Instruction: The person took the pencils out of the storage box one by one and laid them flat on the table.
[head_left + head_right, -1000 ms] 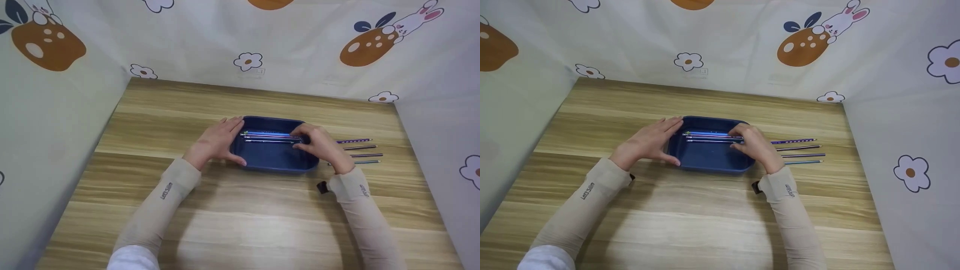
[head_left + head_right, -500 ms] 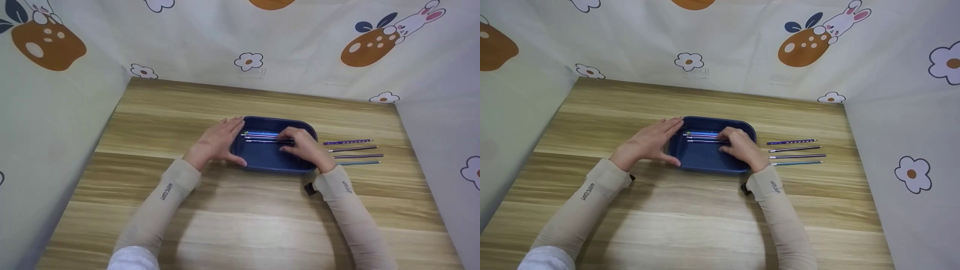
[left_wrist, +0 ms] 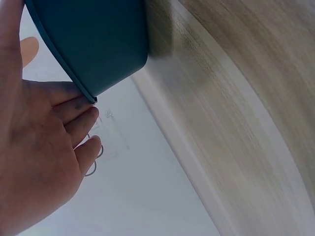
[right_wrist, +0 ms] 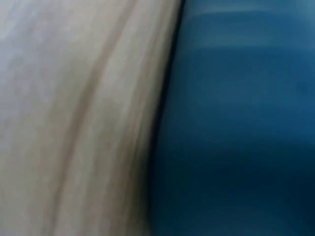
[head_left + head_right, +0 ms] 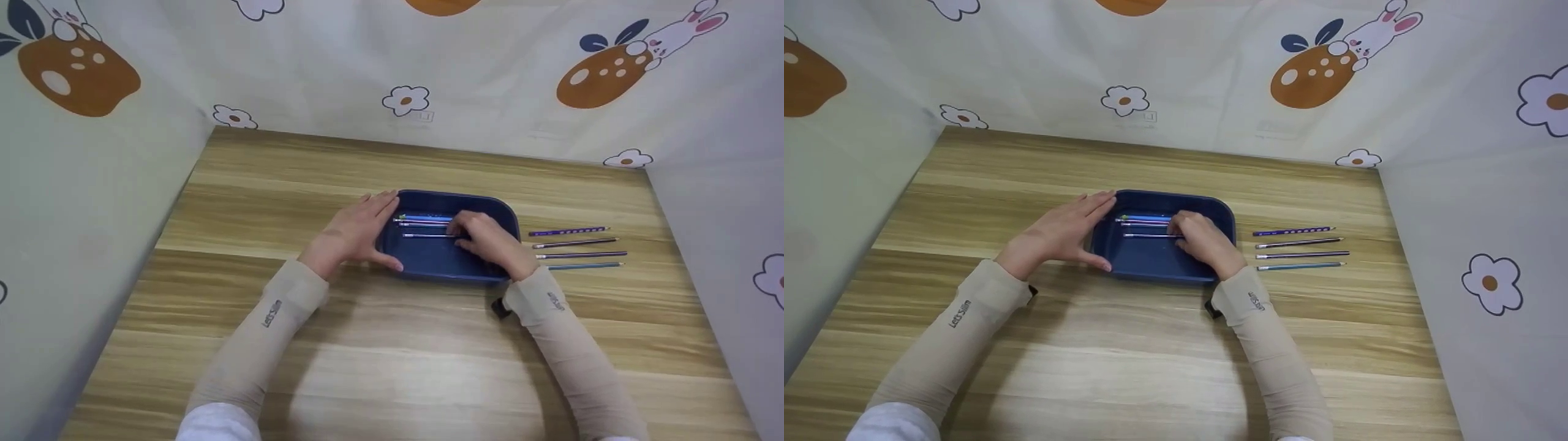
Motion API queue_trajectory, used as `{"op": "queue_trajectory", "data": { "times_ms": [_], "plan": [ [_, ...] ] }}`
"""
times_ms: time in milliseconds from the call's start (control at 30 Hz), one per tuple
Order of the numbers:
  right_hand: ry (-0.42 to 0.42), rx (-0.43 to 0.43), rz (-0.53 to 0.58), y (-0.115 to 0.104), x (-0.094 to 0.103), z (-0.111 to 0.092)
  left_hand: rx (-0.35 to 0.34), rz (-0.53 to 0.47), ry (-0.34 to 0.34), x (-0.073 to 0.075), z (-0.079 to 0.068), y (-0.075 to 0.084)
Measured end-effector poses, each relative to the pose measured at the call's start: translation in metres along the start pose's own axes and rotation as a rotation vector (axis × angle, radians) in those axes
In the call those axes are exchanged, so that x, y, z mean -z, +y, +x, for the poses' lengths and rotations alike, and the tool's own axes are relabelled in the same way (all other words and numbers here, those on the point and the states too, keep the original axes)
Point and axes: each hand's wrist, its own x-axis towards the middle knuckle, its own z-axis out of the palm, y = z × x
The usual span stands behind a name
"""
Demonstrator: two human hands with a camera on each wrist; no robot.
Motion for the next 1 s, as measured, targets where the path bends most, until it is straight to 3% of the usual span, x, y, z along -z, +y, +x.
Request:
{"op": "queue_trajectory", "data": {
  "times_ms": [400, 700, 1000],
  "plan": [
    [-0.042, 0.026, -0.017, -0.001, 0.001, -0.001, 0.007, 0.001, -0.004, 0.002, -0.001, 0.002],
    [-0.002, 0.062, -0.002, -0.001, 0.003, -0.004, -0.024, 0.02, 0.017, 0.003, 0.0, 0.001],
    [0.027, 0.076, -0.015, -0.008, 0.014, -0.013, -0.007, 0.008, 0.0, 0.002, -0.001, 0.001]
  ]
}}
